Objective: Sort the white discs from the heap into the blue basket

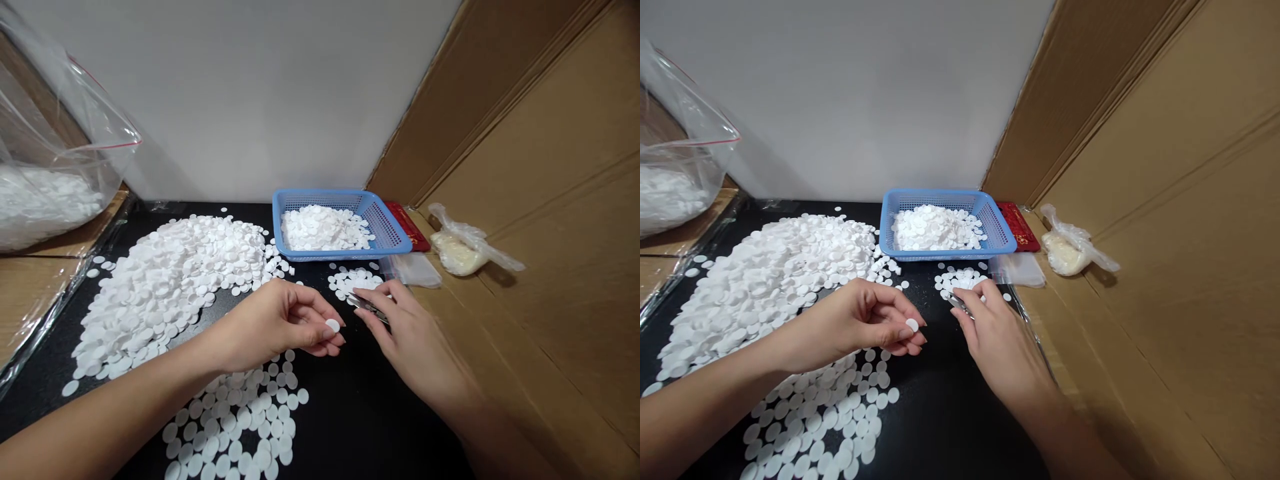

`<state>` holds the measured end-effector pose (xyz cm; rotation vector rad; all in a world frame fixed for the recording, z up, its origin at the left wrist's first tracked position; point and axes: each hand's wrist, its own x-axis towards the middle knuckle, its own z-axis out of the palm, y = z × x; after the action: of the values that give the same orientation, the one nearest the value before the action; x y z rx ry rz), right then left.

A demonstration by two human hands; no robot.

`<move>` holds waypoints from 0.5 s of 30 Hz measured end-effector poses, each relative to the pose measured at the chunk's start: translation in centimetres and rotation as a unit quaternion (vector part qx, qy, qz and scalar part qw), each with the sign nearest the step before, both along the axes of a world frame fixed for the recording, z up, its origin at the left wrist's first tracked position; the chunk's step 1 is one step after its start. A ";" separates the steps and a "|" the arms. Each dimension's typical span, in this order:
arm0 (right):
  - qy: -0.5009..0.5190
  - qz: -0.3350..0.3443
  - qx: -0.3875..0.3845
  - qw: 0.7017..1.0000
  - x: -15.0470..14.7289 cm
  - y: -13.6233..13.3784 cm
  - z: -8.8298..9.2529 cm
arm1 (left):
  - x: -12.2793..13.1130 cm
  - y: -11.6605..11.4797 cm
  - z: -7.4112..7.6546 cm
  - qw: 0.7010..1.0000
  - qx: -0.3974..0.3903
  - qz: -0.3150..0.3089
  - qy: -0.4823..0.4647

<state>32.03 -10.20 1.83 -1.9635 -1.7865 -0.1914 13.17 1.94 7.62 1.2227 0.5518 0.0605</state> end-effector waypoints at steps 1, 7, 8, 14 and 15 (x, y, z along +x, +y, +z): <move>-0.014 -0.002 -0.019 1.000 0.3 0.2 -0.5 | -0.1 0.0 0.0 1.000 0.005 0.004 0.000; 0.000 0.008 0.013 1.000 -0.5 0.4 0.1 | -1.4 -1.2 -1.5 0.999 0.003 0.051 0.012; 0.045 0.031 0.016 0.998 -1.1 0.3 0.7 | -1.8 -1.8 -1.9 0.998 0.004 0.065 0.015; 0.255 0.234 -0.173 0.922 -6.2 -1.1 2.3 | -5.4 -6.0 -3.1 0.987 0.141 0.048 0.052; 0.262 0.260 -0.188 0.910 -6.8 -1.3 2.2 | -6.1 -6.5 -3.0 0.983 0.168 0.034 0.059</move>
<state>25.22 -11.52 3.99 -1.4712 -1.9681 0.8310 7.10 -4.59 4.59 1.5426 0.7064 0.1457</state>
